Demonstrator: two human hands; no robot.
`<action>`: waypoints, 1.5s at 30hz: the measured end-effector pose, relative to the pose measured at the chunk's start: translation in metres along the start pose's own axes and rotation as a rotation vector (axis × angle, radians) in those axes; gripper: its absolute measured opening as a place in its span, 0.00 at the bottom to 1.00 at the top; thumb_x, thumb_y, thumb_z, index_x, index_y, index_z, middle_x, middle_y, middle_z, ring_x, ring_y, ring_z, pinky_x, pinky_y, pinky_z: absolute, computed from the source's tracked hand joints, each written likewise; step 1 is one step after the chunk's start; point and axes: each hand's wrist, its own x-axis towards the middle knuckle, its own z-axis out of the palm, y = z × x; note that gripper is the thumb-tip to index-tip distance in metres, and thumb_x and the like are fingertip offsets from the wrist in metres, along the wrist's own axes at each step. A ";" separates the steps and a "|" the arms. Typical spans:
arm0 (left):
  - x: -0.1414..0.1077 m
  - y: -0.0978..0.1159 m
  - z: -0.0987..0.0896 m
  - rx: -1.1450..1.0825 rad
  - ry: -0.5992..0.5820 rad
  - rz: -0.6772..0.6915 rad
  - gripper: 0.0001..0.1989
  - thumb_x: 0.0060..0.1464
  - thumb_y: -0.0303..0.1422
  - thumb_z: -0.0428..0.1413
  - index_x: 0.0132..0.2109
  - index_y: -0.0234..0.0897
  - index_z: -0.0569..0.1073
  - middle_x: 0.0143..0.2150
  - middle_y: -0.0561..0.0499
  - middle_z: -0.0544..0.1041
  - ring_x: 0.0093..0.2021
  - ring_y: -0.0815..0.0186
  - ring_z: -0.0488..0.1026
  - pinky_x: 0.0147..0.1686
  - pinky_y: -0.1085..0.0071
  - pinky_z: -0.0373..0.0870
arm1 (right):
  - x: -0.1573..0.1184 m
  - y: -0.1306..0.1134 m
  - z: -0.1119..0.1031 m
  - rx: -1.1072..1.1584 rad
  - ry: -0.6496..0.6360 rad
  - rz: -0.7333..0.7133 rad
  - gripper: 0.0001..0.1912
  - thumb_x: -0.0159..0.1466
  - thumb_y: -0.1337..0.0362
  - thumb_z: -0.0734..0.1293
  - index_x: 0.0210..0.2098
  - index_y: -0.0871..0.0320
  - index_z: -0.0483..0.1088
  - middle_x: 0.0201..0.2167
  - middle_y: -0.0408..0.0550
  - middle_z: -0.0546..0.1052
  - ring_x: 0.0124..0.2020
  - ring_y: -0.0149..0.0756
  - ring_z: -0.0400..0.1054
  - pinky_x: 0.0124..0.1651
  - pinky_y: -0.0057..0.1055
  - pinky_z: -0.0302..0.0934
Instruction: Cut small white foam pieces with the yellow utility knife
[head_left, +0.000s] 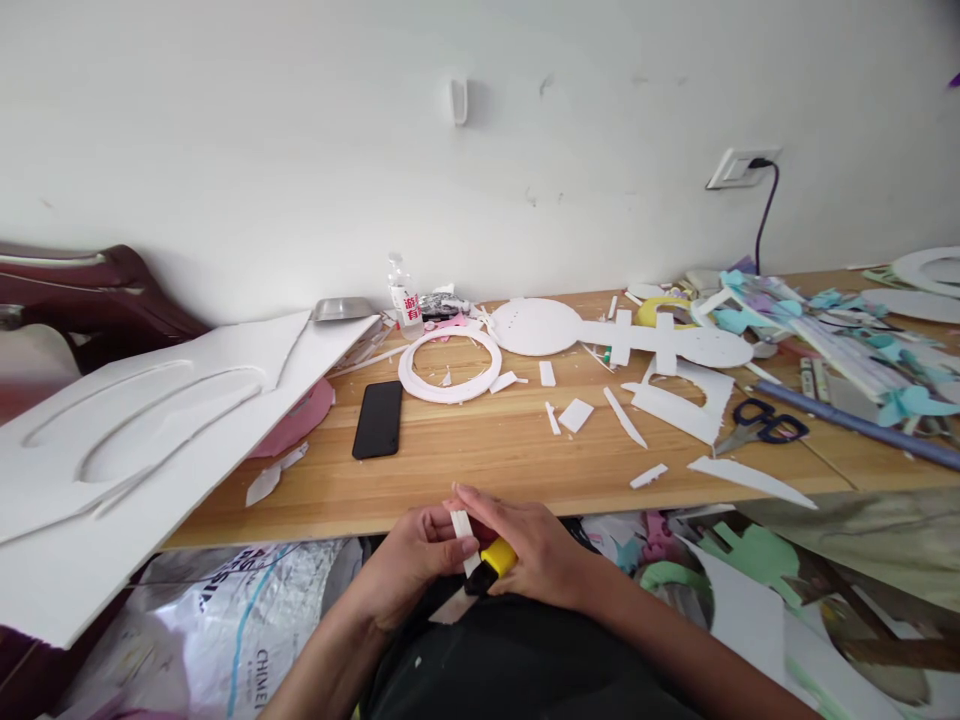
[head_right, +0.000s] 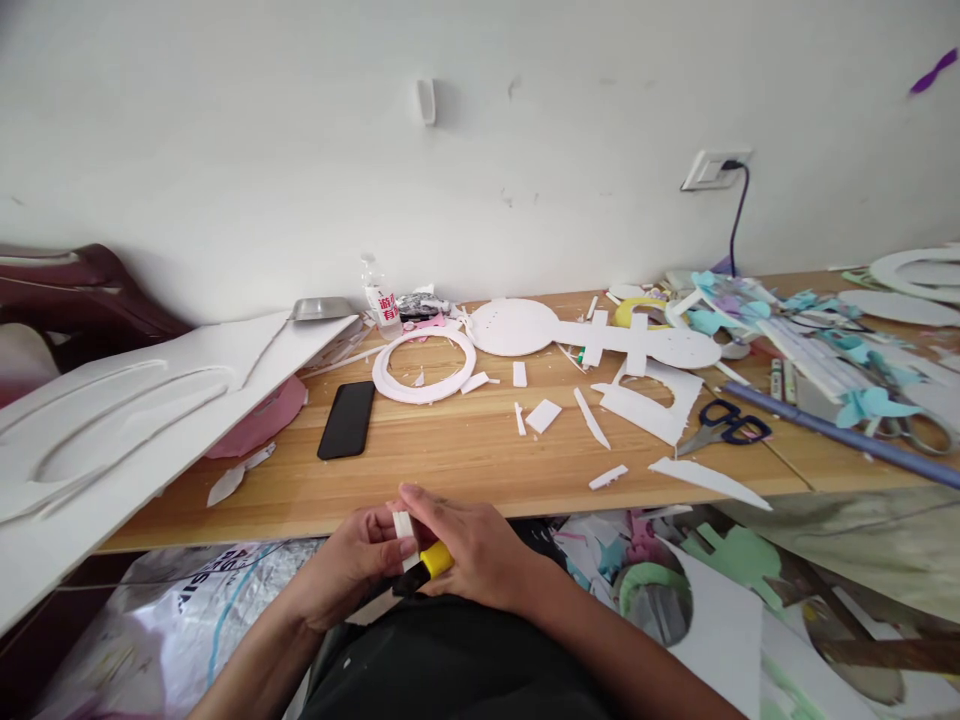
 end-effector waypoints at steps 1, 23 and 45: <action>0.000 0.000 0.000 0.007 0.012 -0.006 0.22 0.47 0.35 0.66 0.50 0.31 0.78 0.43 0.40 0.80 0.39 0.60 0.77 0.39 0.71 0.69 | 0.000 0.000 0.000 -0.004 0.001 0.015 0.64 0.50 0.61 0.78 0.71 0.52 0.32 0.64 0.58 0.63 0.64 0.43 0.59 0.63 0.37 0.57; 0.004 0.007 0.007 -0.048 -0.031 0.003 0.22 0.47 0.36 0.66 0.49 0.31 0.77 0.41 0.40 0.80 0.41 0.58 0.77 0.40 0.70 0.69 | 0.000 -0.007 0.001 0.028 0.125 0.119 0.55 0.52 0.64 0.77 0.70 0.50 0.43 0.63 0.55 0.65 0.62 0.45 0.62 0.62 0.40 0.60; 0.041 -0.026 0.025 -0.292 0.305 0.007 0.32 0.48 0.60 0.53 0.38 0.32 0.73 0.18 0.59 0.63 0.17 0.76 0.50 0.20 0.75 0.44 | 0.019 -0.019 0.001 0.532 0.456 0.467 0.45 0.47 0.56 0.78 0.61 0.55 0.61 0.57 0.54 0.72 0.60 0.47 0.64 0.62 0.43 0.59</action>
